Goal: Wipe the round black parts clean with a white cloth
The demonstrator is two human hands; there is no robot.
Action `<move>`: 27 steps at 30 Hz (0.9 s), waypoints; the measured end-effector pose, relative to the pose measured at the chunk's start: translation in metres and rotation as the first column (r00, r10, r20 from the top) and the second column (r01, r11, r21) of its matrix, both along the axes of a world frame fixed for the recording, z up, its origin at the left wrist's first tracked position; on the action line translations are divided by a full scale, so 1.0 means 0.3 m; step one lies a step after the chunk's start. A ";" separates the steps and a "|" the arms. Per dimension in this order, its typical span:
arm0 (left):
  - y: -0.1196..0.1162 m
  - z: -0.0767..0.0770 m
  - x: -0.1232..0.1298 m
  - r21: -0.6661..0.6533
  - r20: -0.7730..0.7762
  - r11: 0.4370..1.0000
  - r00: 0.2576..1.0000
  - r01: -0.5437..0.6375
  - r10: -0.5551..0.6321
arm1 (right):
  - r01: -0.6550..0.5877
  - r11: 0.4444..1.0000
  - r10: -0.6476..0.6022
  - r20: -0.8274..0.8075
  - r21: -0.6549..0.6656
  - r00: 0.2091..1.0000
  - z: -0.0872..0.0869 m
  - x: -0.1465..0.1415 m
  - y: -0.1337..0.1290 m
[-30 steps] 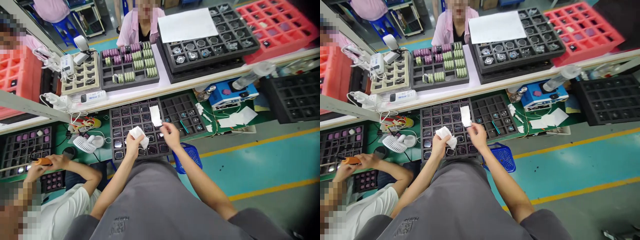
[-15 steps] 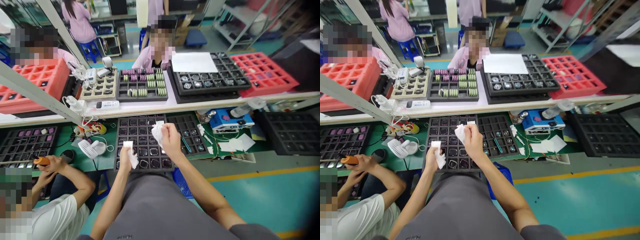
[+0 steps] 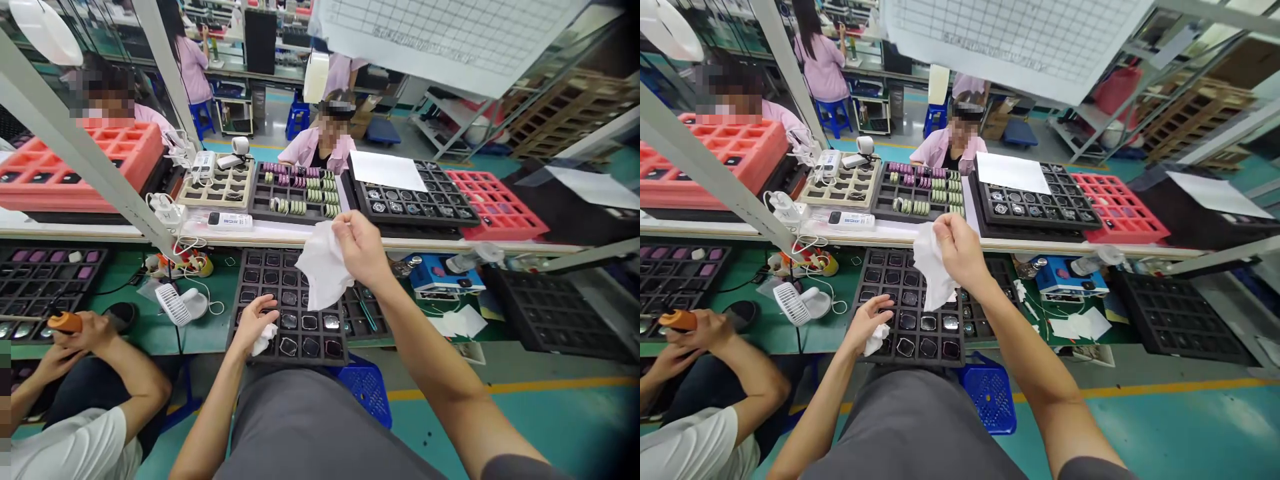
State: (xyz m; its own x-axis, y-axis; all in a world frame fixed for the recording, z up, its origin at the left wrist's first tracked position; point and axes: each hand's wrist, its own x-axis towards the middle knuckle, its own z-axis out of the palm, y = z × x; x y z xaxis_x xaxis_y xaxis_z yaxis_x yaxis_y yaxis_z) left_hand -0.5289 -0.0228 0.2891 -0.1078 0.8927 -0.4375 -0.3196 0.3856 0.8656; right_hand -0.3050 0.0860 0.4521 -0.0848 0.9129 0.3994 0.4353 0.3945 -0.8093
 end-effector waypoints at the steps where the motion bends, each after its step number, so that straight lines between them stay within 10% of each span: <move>1: 0.013 -0.006 0.009 0.003 0.023 1.000 1.000 0.015 -0.015 | -0.014 1.000 0.014 -0.043 -0.001 0.999 0.026 0.002 0.010; 7: 0.100 0.069 0.112 0.173 0.080 0.982 0.995 -0.077 0.064 | 0.051 0.999 -0.048 -0.157 0.016 0.987 0.103 0.032 0.036; 15: 0.176 0.264 0.238 0.333 0.129 0.942 0.988 0.035 -0.082 | -0.035 0.977 0.006 -0.138 -0.208 0.990 -0.085 -0.047 -0.065; 22: 0.116 0.089 0.088 0.201 0.060 0.979 0.998 -0.044 0.032 | -0.015 0.970 -0.076 -0.362 -0.242 0.929 -0.056 -0.001 -0.079; 27: 0.048 -0.039 0.046 0.085 0.166 0.989 0.977 0.122 -0.135 | -0.116 0.951 -0.067 -0.560 -0.286 0.825 0.021 0.034 -0.083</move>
State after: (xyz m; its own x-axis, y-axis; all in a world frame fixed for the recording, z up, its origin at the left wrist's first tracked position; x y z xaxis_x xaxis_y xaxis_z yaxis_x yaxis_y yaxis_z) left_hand -0.5152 -0.0083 0.2774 0.0804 0.9247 -0.3722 -0.4167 0.3704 0.8302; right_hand -0.2949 0.0611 0.4585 0.0443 0.9943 0.0974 -0.1336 0.1025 -0.9857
